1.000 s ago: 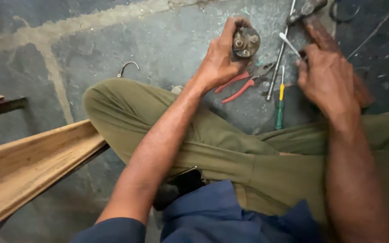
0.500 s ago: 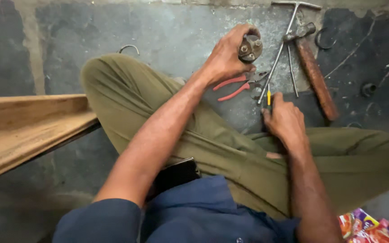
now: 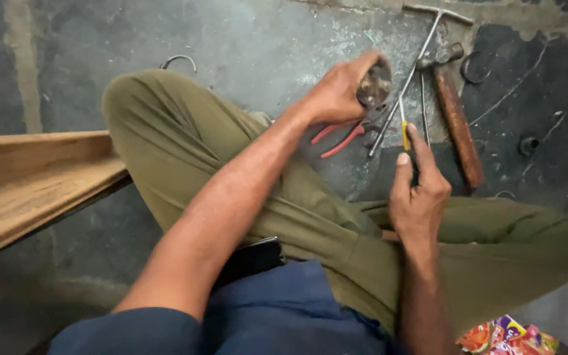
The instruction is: The person sits on the floor and uses a hammer and chisel to chip away at a small cylindrical metal part. They repeatedly strike the chisel, rotate the part, and use pliers to adjust its position. The person also uses a screwdriver to work on the part's interior.
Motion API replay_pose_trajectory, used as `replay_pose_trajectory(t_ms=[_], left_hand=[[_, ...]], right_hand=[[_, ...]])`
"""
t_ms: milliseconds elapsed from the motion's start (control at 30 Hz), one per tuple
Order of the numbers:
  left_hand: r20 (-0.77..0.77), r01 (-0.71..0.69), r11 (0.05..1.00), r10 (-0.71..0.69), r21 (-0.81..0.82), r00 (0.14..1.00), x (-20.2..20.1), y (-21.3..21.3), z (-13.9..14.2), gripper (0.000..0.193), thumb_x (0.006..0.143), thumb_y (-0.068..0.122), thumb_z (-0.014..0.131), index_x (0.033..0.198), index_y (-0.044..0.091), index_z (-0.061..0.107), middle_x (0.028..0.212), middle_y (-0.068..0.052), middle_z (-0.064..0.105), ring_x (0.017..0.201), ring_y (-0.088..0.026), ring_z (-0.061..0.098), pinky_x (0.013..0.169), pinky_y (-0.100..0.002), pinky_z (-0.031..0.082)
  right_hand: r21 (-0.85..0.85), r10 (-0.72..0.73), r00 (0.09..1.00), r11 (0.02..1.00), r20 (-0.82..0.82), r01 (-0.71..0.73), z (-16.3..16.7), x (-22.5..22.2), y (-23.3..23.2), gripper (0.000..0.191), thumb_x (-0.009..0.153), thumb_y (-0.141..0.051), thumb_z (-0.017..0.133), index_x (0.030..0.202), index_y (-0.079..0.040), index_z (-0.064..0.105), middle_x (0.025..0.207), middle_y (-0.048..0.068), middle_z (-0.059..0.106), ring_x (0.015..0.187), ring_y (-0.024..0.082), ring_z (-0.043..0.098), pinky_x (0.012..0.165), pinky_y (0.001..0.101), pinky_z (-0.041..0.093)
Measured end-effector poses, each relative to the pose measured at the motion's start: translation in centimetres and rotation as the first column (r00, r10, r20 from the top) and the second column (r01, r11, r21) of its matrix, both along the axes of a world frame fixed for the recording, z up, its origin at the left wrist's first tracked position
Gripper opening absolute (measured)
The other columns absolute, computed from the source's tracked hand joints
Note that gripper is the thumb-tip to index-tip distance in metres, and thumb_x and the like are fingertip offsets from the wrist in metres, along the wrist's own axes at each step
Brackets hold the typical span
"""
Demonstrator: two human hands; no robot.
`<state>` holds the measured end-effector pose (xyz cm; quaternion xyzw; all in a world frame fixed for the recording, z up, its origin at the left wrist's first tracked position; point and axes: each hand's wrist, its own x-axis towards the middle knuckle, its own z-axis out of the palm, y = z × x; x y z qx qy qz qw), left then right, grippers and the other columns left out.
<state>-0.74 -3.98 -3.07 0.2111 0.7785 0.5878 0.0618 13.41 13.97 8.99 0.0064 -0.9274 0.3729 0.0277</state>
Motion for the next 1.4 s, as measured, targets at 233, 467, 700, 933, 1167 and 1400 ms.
replay_pose_trajectory(t_ms=[233,467,700,933,1167,1400], left_hand=[[0.022,-0.018,0.999,0.017,0.041,1.0,-0.5,-0.4,0.5,0.064,0.067,0.004,0.081,0.124,0.011,0.054,0.11,-0.013,0.073,0.105,-0.036,0.072,0.087,-0.042,0.057],[0.062,0.01,1.0,-0.01,0.001,0.998,-0.2,0.0,0.7,0.054,0.075,0.006,0.079,0.123,0.011,0.056,0.108,-0.014,0.073,0.105,-0.039,0.071,0.088,-0.044,0.056],[0.011,0.033,0.999,-0.034,0.002,0.999,-0.3,0.2,1.1,0.053,0.072,0.001,0.074,0.121,0.008,0.056,0.108,-0.018,0.071,0.104,-0.041,0.069,0.086,-0.045,0.055],[0.018,0.086,0.994,-0.085,-0.068,0.996,-0.2,0.4,1.0,0.055,0.065,-0.005,0.066,0.117,0.006,0.056,0.104,-0.021,0.069,0.106,-0.046,0.065,0.084,-0.047,0.053],[-0.014,0.095,0.995,-0.095,0.007,0.995,-0.4,0.4,0.6,0.051,0.071,-0.004,0.067,0.119,0.008,0.057,0.106,-0.02,0.07,0.104,-0.045,0.065,0.085,-0.046,0.053],[-0.025,0.108,0.993,-0.107,0.039,0.994,-0.6,-0.2,0.7,0.05,0.075,0.002,0.077,0.12,0.008,0.057,0.107,-0.018,0.07,0.1,-0.04,0.068,0.085,-0.045,0.054]], right_hand=[[-0.04,0.036,0.996,0.999,0.082,-0.032,0.4,-1.6,-0.9,0.037,0.106,-0.007,0.058,0.143,-0.005,0.063,0.113,0.024,0.073,0.078,0.028,0.072,0.075,0.0379,0.055],[0.496,0.053,0.981,0.857,0.186,-0.14,2.5,-2.0,-2.0,0.045,0.098,-0.016,0.069,0.144,-0.018,0.07,0.083,0.021,0.072,0.068,0.04,0.066,0.064,0.0492,0.05],[0.158,0.252,0.745,0.888,0.617,-0.432,7.2,-11.4,3.1,0.039,0.097,-0.027,0.067,0.136,-0.027,0.071,0.068,0.014,0.066,0.056,0.031,0.059,0.059,0.0414,0.051],[0.559,0.198,0.621,0.292,0.758,-0.776,9.5,-16.0,-0.2,0.036,0.097,-0.029,0.067,0.132,-0.032,0.073,0.071,0.01,0.078,0.073,0.027,0.076,0.071,0.0404,0.058],[0.571,0.303,0.527,-0.074,0.794,-0.818,9.5,-18.0,-1.7,0.028,0.086,-0.024,0.072,0.112,-0.027,0.08,0.091,0.008,0.078,0.087,0.027,0.075,0.074,0.0398,0.06],[0.167,0.422,0.372,0.448,0.827,-0.879,6.6,-23.1,-0.6,0.037,0.089,-0.013,0.073,0.124,-0.022,0.077,0.093,0.008,0.079,0.078,0.024,0.074,0.071,0.0381,0.058]])
